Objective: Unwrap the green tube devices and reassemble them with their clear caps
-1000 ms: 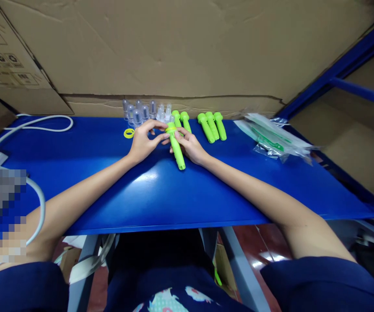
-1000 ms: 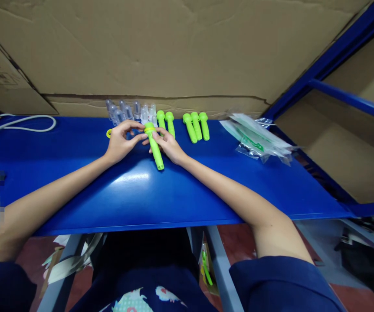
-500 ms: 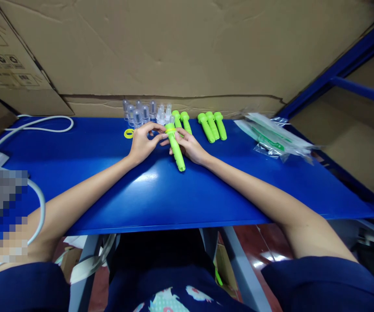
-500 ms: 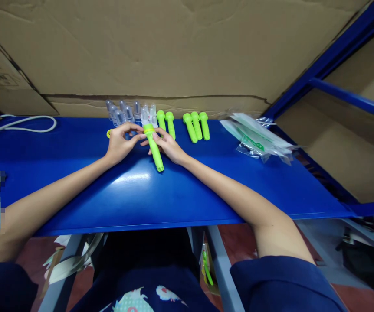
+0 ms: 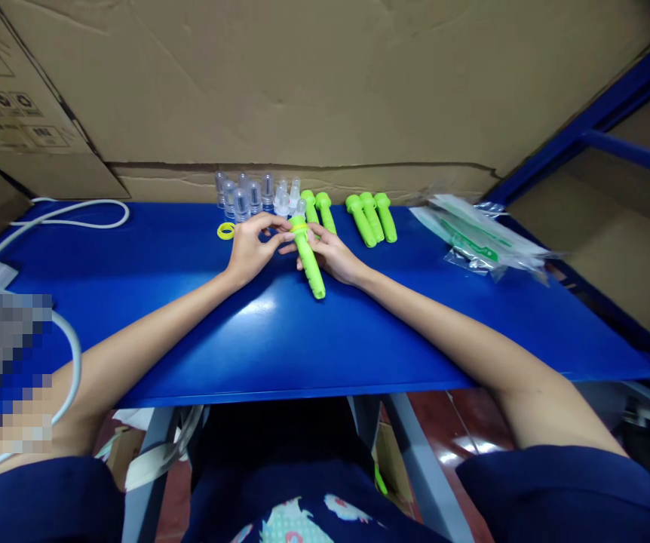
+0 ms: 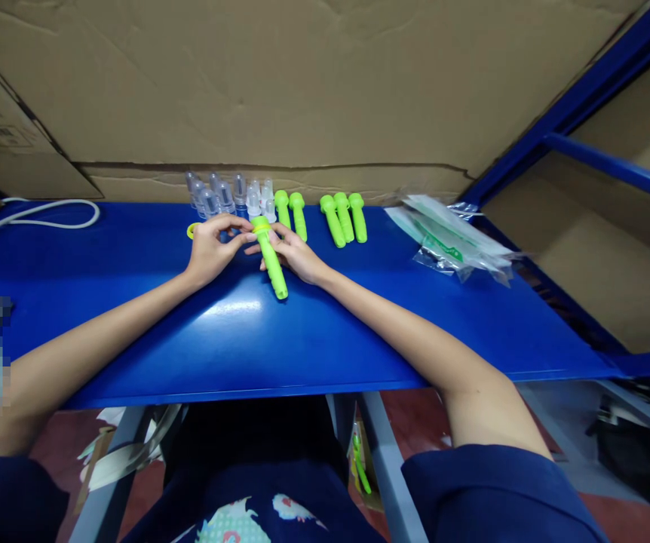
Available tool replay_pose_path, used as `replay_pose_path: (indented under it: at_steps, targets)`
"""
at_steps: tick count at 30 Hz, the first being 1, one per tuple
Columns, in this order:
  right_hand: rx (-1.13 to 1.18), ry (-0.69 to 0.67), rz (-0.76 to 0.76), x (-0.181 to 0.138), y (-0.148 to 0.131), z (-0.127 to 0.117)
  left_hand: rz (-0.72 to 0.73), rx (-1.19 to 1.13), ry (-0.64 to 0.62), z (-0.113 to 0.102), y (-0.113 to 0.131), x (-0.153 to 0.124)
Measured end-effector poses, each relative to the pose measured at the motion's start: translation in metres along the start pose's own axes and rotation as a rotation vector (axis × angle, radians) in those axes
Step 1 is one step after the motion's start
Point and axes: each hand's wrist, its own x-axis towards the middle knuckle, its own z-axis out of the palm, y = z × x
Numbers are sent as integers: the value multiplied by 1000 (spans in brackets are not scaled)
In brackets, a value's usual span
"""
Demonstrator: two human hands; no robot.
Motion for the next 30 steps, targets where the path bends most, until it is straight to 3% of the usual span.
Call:
replay_pose_path:
  at_steps: [15,19,23,30]
  targets:
    - [-43,152,23,-1,-12,15,44,81,-20,3,3,-3]
    - [-98,129,23,-2,-17,17,122,105,-100,7,0,-6]
    - [-141,104,46,-3,-18,16,171,106,-89,10,2,-8]
    - [-169,143,66,-4,-12,14,140,115,-82,13,4,-9]
